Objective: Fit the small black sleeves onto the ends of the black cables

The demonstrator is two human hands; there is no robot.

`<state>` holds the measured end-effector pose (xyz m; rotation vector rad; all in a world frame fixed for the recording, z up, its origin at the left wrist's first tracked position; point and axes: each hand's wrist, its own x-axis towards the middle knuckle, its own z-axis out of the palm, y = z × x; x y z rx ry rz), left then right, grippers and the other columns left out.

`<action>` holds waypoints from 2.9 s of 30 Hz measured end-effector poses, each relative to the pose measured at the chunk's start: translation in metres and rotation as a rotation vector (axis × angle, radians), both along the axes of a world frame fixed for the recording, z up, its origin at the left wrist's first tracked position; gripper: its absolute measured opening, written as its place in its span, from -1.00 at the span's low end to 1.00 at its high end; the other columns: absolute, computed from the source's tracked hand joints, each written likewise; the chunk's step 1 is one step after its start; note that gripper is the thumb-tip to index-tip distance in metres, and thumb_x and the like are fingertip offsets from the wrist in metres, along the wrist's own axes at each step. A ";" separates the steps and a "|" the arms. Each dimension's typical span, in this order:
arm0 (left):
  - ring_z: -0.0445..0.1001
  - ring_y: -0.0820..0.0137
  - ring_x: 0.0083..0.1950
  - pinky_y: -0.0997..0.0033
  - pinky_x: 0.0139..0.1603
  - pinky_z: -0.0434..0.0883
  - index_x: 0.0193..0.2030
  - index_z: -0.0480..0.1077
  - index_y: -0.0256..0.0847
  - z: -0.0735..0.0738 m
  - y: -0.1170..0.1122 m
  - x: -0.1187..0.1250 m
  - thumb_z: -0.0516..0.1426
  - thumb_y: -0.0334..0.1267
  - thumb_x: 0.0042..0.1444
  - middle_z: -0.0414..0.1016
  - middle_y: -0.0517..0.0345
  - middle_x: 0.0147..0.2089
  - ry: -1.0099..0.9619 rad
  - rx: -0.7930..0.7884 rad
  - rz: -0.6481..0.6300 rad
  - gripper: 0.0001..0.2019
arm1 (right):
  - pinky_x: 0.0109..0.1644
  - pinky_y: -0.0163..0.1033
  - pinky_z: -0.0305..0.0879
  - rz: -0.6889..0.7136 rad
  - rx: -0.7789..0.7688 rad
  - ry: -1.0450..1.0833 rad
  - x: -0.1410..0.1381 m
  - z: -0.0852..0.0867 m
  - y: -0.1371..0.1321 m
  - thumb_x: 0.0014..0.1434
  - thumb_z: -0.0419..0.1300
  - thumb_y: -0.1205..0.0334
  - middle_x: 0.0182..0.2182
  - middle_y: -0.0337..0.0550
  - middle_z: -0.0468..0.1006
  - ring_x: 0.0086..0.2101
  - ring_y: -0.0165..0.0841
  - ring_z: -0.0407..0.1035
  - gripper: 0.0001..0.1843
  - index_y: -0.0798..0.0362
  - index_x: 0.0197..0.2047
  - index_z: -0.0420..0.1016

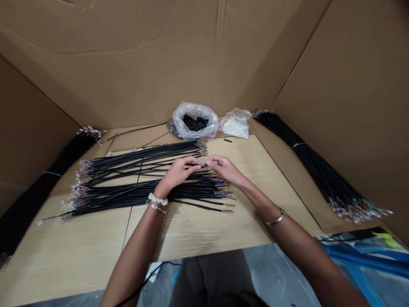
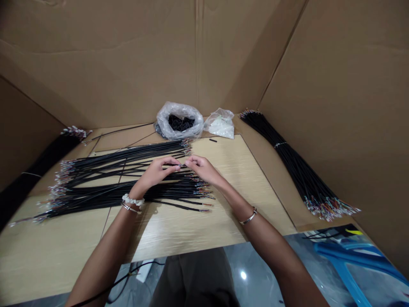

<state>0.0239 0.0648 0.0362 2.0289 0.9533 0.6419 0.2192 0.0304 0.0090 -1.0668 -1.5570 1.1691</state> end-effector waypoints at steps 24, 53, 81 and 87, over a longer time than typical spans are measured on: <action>0.42 0.63 -0.27 0.70 -0.17 0.26 -0.27 0.51 -0.32 -0.007 0.000 0.001 0.10 -0.07 0.13 0.50 0.15 -0.26 0.056 0.048 -0.003 -0.68 | -0.28 -0.28 0.10 -0.009 0.245 -0.251 0.002 -0.003 -0.001 0.26 0.06 -0.08 -0.51 -0.17 0.30 -0.43 -0.41 0.21 -0.51 0.14 -0.44 0.53; 0.36 0.61 -0.28 0.63 -0.12 0.17 -0.25 0.53 -0.19 -0.009 -0.007 0.009 0.12 -0.06 0.12 0.50 0.19 -0.22 0.152 0.224 0.076 -0.73 | -0.19 -0.24 0.12 0.074 0.185 -0.210 0.007 -0.001 0.001 0.26 0.02 -0.16 -0.52 -0.16 0.32 -0.40 -0.39 0.23 -0.42 0.13 -0.55 0.44; 0.26 0.65 -0.30 0.66 -0.24 0.15 -0.37 0.50 -0.33 -0.004 0.007 -0.017 0.11 0.02 0.11 0.40 0.13 -0.31 0.371 0.105 -0.009 -0.62 | -0.54 -0.37 -0.13 0.191 -0.204 -0.169 0.027 0.006 0.003 0.28 -0.02 -0.06 -0.60 -0.29 0.14 -0.59 -0.55 -0.05 -0.51 0.20 -0.43 0.36; 0.28 0.54 -0.10 0.56 -0.04 0.20 -0.14 0.46 -0.21 -0.023 0.010 -0.004 0.07 -0.21 0.17 0.38 0.13 -0.15 0.345 0.296 0.271 -0.78 | -0.63 -0.43 -0.22 0.010 -0.485 0.099 0.029 0.007 0.010 0.06 0.03 0.46 -0.53 -0.21 0.32 -0.62 -0.57 0.03 -0.85 0.19 -0.30 0.37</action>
